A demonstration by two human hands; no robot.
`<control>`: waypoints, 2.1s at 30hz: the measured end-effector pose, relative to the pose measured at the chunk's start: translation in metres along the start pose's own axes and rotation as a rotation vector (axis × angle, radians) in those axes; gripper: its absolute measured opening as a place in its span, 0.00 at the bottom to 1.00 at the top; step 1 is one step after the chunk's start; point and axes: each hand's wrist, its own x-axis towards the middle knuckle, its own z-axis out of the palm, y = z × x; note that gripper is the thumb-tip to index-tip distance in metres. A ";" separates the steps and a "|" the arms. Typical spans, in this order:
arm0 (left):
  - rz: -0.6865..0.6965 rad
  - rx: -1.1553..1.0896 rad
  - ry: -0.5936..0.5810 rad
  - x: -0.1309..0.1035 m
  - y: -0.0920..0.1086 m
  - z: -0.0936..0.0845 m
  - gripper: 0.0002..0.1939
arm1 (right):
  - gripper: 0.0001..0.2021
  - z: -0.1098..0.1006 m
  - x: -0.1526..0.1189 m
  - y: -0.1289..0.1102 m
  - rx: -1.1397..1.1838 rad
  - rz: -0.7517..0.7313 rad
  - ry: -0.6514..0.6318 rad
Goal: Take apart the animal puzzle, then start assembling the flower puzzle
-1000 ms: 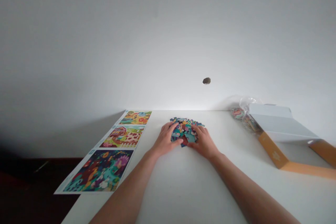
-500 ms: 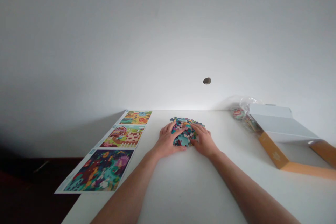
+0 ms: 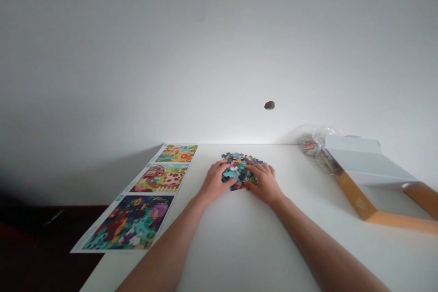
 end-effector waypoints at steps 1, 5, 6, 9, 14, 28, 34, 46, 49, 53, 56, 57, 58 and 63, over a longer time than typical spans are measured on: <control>-0.014 -0.014 0.025 0.001 -0.001 0.000 0.21 | 0.26 0.000 0.000 0.000 -0.009 0.017 0.003; -0.056 -0.002 0.098 0.004 -0.003 -0.001 0.22 | 0.22 0.002 0.000 0.000 -0.032 0.126 0.058; -0.063 0.018 0.105 0.004 -0.003 -0.002 0.23 | 0.21 0.002 0.000 0.000 -0.042 0.163 0.077; -0.101 0.103 0.099 0.002 -0.001 -0.004 0.26 | 0.20 0.003 -0.001 0.002 -0.080 0.270 0.127; -0.082 0.239 -0.010 -0.004 0.010 -0.005 0.40 | 0.22 0.002 -0.002 0.000 -0.057 0.239 0.151; -0.235 0.298 0.061 -0.002 0.005 -0.002 0.26 | 0.13 0.001 -0.003 -0.003 -0.043 0.189 0.093; -0.054 0.280 -0.003 -0.004 0.011 -0.004 0.32 | 0.13 0.000 -0.005 -0.008 -0.008 0.039 0.060; -0.068 0.245 -0.026 -0.004 0.006 -0.003 0.31 | 0.22 0.004 -0.006 -0.008 -0.029 0.005 -0.075; -0.089 0.252 -0.017 -0.004 0.007 -0.003 0.29 | 0.25 0.006 -0.006 -0.007 -0.037 0.013 -0.086; -0.121 0.269 0.017 -0.003 0.006 -0.003 0.27 | 0.24 0.008 -0.005 -0.007 -0.032 0.010 -0.119; -0.185 0.300 0.069 -0.001 0.004 -0.002 0.26 | 0.23 0.007 -0.004 -0.007 -0.027 0.008 -0.112; -0.215 0.310 0.086 -0.001 0.003 -0.003 0.25 | 0.23 0.007 -0.004 -0.007 -0.021 0.001 -0.107; -0.242 0.317 0.101 -0.001 0.003 -0.003 0.24 | 0.22 0.006 -0.004 -0.007 -0.013 -0.012 -0.102; -0.239 0.305 0.113 -0.001 0.006 -0.005 0.21 | 0.11 0.001 -0.005 -0.010 0.045 -0.068 -0.071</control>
